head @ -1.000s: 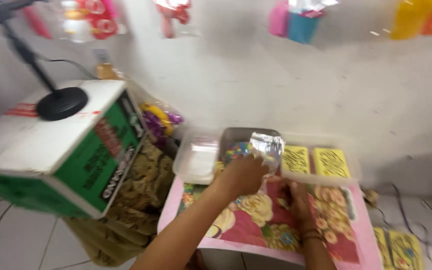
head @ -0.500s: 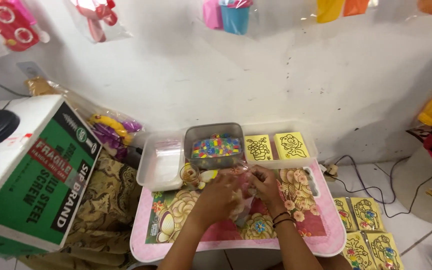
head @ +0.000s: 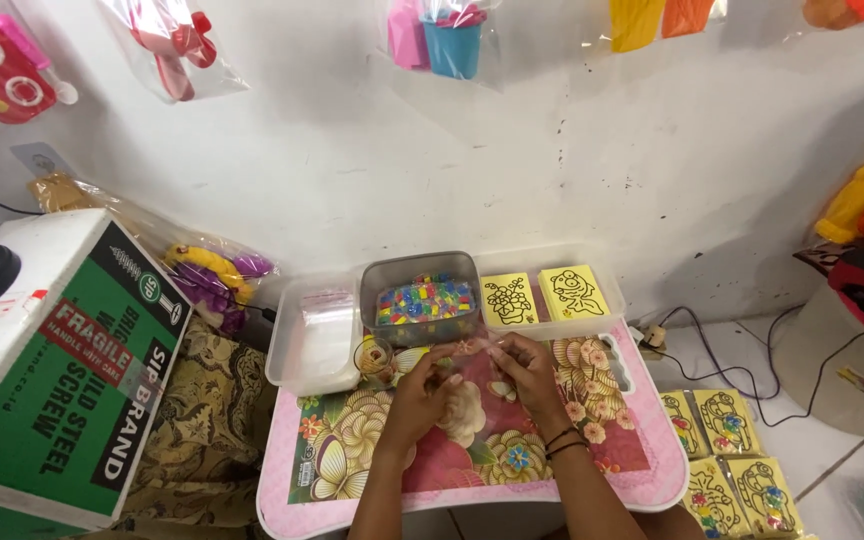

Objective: The person places colorful toy pieces into small plastic bags, inserts a illustrated yellow card into each bag, and seals them by hand.

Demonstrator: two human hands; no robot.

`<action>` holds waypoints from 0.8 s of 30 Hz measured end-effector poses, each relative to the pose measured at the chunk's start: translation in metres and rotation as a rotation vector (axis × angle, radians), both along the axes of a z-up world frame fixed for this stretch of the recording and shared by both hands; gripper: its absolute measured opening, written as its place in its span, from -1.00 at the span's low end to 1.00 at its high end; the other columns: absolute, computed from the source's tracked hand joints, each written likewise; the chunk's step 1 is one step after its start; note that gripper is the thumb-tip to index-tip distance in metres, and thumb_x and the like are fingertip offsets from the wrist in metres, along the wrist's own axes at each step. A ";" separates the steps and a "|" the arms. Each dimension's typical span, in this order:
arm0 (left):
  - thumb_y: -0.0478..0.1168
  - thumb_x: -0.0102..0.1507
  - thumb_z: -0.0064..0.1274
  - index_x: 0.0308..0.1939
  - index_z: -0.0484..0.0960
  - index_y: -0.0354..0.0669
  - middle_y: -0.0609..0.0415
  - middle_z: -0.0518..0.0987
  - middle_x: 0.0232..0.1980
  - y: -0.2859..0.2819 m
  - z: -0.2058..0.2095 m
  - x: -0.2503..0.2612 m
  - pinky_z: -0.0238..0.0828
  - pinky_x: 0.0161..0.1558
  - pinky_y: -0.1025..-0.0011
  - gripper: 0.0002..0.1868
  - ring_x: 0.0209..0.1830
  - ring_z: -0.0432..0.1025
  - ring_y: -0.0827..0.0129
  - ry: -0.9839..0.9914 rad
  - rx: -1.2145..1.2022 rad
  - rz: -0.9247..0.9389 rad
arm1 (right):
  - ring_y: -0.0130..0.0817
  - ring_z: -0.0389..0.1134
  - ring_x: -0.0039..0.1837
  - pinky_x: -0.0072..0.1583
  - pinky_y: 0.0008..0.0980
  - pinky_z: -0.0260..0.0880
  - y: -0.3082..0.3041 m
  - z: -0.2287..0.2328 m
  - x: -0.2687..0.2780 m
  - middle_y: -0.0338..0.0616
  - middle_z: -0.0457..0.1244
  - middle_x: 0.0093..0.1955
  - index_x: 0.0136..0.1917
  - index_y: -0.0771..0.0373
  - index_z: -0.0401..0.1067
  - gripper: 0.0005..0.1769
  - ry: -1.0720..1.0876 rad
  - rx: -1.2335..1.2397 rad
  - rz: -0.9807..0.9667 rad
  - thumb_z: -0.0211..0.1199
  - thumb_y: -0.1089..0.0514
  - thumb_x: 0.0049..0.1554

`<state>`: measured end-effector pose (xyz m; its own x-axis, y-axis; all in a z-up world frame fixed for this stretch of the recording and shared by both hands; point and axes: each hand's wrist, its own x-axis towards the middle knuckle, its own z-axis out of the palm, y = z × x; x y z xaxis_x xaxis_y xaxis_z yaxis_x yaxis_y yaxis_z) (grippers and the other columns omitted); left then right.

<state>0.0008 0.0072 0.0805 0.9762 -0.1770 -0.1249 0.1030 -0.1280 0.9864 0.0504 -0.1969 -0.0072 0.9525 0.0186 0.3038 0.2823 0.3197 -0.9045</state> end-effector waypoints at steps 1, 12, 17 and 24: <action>-0.30 0.28 0.09 0.29 0.57 0.03 0.14 0.54 -0.22 0.002 -0.004 0.000 0.25 -0.32 0.53 -0.53 -0.34 0.32 0.51 -0.001 -0.003 0.000 | -0.54 0.16 -0.37 -0.28 -0.56 0.18 -0.001 -0.001 0.000 -0.22 0.28 -0.36 -0.16 0.34 0.49 -0.97 -0.001 -0.003 0.000 0.26 0.34 0.14; -0.26 0.31 0.09 -0.25 0.60 -0.19 0.22 0.43 -0.44 0.016 -0.068 0.023 0.13 -0.35 0.50 -0.92 -0.46 0.18 0.53 -0.252 -0.030 0.057 | -0.53 0.23 -0.20 -0.11 -0.55 0.27 0.002 -0.005 0.000 -0.25 0.28 -0.20 -0.08 0.30 0.43 -0.93 0.052 -0.044 -0.099 0.21 0.38 0.13; -0.24 0.36 0.05 -0.22 0.63 -0.19 0.17 0.41 -0.51 0.015 -0.057 0.020 0.15 -0.40 0.50 -0.88 -0.51 0.20 0.53 -0.221 -0.081 0.093 | -0.53 0.19 -0.29 -0.21 -0.55 0.20 0.006 -0.007 0.004 -0.21 0.23 -0.32 -0.12 0.30 0.44 -0.96 0.040 -0.074 -0.155 0.27 0.29 0.16; -0.19 0.36 0.07 0.11 0.62 -0.15 0.11 0.53 -0.37 0.016 -0.063 0.023 0.32 -0.23 0.50 -0.74 -0.36 0.34 0.54 -0.333 -0.156 0.129 | -0.53 0.29 -0.30 -0.20 -0.55 0.29 0.011 -0.004 0.002 -0.19 0.27 -0.35 -0.06 0.30 0.47 -0.90 0.032 -0.052 -0.264 0.31 0.24 0.16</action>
<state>0.0239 0.0233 0.0178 0.9744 -0.0422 0.2209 -0.2202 0.0195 0.9753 0.0523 -0.1861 -0.0116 0.9355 -0.2172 0.2785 0.3207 0.1918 -0.9275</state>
